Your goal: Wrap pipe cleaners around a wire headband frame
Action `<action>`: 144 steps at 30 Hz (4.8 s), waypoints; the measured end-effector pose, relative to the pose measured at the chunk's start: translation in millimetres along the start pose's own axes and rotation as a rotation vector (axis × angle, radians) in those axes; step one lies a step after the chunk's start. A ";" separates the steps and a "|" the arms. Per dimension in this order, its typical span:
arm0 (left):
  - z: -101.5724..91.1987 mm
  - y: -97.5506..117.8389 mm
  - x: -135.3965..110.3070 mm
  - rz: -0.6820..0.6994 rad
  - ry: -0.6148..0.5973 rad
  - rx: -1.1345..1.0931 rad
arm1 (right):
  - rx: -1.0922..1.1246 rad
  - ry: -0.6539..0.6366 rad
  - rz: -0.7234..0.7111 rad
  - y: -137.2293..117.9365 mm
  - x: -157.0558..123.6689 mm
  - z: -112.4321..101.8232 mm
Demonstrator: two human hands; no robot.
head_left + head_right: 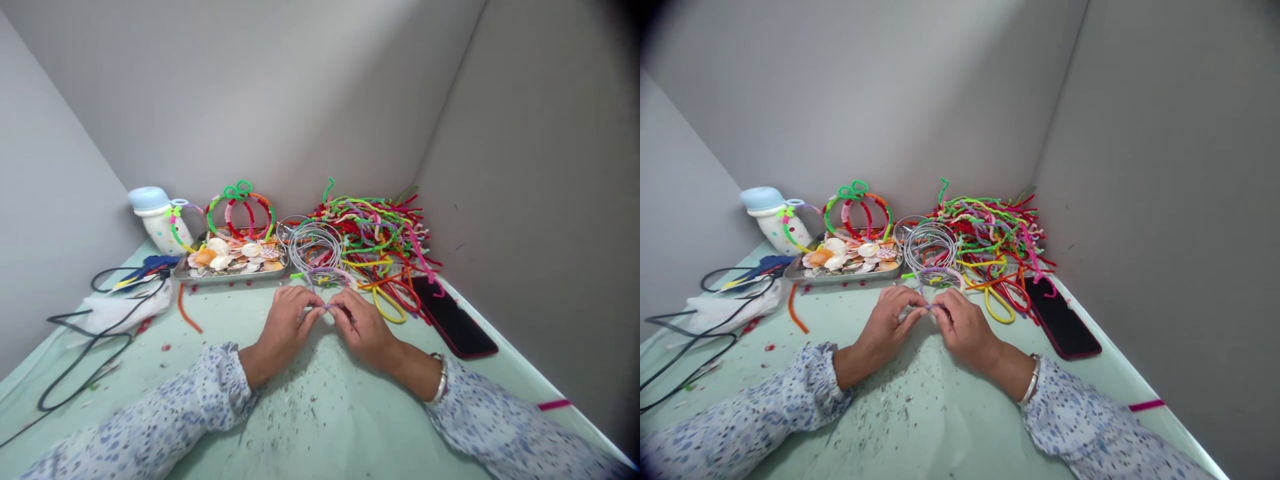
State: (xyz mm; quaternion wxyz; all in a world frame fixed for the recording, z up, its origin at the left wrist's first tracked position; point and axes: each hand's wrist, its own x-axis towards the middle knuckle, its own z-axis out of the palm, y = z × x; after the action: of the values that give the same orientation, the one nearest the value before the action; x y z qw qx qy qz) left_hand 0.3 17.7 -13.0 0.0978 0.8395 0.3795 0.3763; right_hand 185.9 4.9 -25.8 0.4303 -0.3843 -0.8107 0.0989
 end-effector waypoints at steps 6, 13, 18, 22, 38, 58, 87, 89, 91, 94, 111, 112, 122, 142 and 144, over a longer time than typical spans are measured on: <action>-3.9 3.6 0.3 0.017 -0.005 -0.042 | -0.011 0.012 0.001 -0.4 -0.1 0.1; -4.7 4.6 1.7 0.000 -0.028 -0.010 | -0.034 0.004 -0.022 0.1 -0.5 0.0; -3.6 4.4 2.1 -0.004 -0.046 0.009 | -0.037 -0.018 -0.017 -0.3 -0.6 -0.4; -3.8 4.4 1.7 0.001 -0.052 0.005 | -0.034 -0.024 -0.014 0.2 -1.1 -0.2; -5.4 5.3 1.1 -0.032 -0.079 -0.028 | -0.013 -0.017 -0.008 0.8 -1.2 1.0; -6.5 7.3 0.0 0.009 -0.095 -0.048 | -0.001 0.011 -0.051 1.6 -0.9 -0.2; -2.3 -3.2 1.3 0.100 0.032 -0.015 | 0.048 0.030 -0.034 -2.6 -0.8 -3.5; -2.6 -2.7 1.4 0.097 0.037 -0.018 | 0.048 0.031 -0.032 -2.9 -0.9 -3.9; -3.1 -2.1 1.3 0.100 0.036 -0.021 | 0.046 0.035 -0.035 -2.6 -0.8 -3.9; -3.6 -2.1 1.3 0.112 0.031 -0.030 | 0.049 0.040 -0.039 -1.8 -0.5 -3.3; -9.8 16.4 -2.7 -0.133 0.161 -0.208 | 0.048 0.205 0.087 0.8 -1.3 -1.4; -8.8 17.0 -2.5 -0.149 0.140 -0.233 | 0.040 0.211 0.085 0.9 -1.3 -1.0; 0.6 12.9 2.5 -0.511 0.056 -0.564 | 0.014 0.174 0.037 0.3 -0.2 1.1; 0.9 12.5 4.6 -0.655 -0.062 -0.750 | -0.049 0.160 -0.051 -2.0 -0.1 1.6; -0.2 14.2 4.7 -0.667 -0.076 -0.764 | -0.059 0.165 -0.071 -2.5 0.5 1.8</action>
State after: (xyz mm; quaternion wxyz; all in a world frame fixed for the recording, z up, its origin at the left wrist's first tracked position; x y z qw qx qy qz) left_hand 10.2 11.1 -3.8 0.5265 0.5899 0.4584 0.4058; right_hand 183.0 3.9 -25.4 0.4876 -0.3746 -0.7881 0.0278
